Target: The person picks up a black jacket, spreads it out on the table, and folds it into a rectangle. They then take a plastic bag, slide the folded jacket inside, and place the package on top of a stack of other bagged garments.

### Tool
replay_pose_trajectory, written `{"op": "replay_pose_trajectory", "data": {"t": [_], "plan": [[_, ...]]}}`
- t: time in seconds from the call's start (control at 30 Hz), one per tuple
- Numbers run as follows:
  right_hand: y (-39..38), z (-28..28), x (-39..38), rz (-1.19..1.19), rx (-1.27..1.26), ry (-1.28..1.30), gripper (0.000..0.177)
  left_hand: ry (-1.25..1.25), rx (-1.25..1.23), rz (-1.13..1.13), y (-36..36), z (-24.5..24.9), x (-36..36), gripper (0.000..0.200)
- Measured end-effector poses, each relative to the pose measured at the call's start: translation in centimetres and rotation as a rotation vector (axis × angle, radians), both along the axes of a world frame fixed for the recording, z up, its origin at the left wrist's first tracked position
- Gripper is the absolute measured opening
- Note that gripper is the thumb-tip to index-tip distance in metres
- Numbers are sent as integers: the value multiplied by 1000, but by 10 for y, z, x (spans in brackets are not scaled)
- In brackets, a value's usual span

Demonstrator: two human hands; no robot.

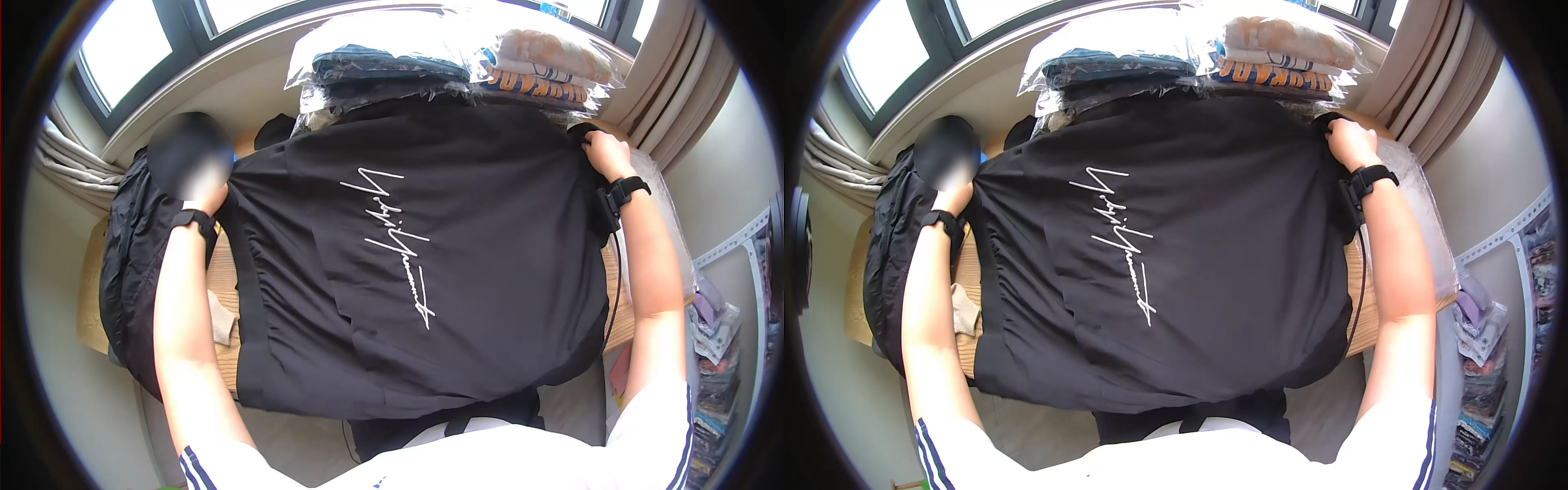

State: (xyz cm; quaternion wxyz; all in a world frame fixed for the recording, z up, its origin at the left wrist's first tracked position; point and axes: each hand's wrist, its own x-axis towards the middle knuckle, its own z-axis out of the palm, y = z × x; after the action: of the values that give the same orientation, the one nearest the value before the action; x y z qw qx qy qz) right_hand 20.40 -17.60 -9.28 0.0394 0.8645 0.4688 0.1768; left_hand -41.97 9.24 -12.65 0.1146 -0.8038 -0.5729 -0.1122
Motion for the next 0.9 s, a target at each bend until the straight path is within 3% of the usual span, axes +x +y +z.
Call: {"op": "replay_pose_trajectory", "data": {"t": [0.2,0.27,0.33,0.4,0.53,0.67,0.73,0.8,0.87,0.9], "plan": [[19,-46,12,-14,-165,92,24,260,-155,29,12,-42,32,35],[18,-63,15,76,-178,199,28,158,-121,80,4,-45,37,37],[19,-45,4,21,-198,319,34,63,-33,3,1,-39,32,33],[8,-30,-6,144,-112,262,35,-104,-40,-161,9,-23,15,31],[-54,22,-72,555,27,413,30,-293,-79,-422,-74,39,-2,26],[-157,35,-145,683,-29,494,27,-417,-137,-312,-200,56,-31,26],[-196,9,-168,617,-3,704,28,-511,-231,-178,-258,33,-45,22],[-221,-24,-190,480,85,720,29,-527,-285,-76,-308,14,-49,21],[-235,-57,-197,372,189,698,30,-918,-358,38,-338,-10,-46,27],[-236,-69,-197,356,212,668,30,-967,-350,26,-346,-18,-45,27]]}}
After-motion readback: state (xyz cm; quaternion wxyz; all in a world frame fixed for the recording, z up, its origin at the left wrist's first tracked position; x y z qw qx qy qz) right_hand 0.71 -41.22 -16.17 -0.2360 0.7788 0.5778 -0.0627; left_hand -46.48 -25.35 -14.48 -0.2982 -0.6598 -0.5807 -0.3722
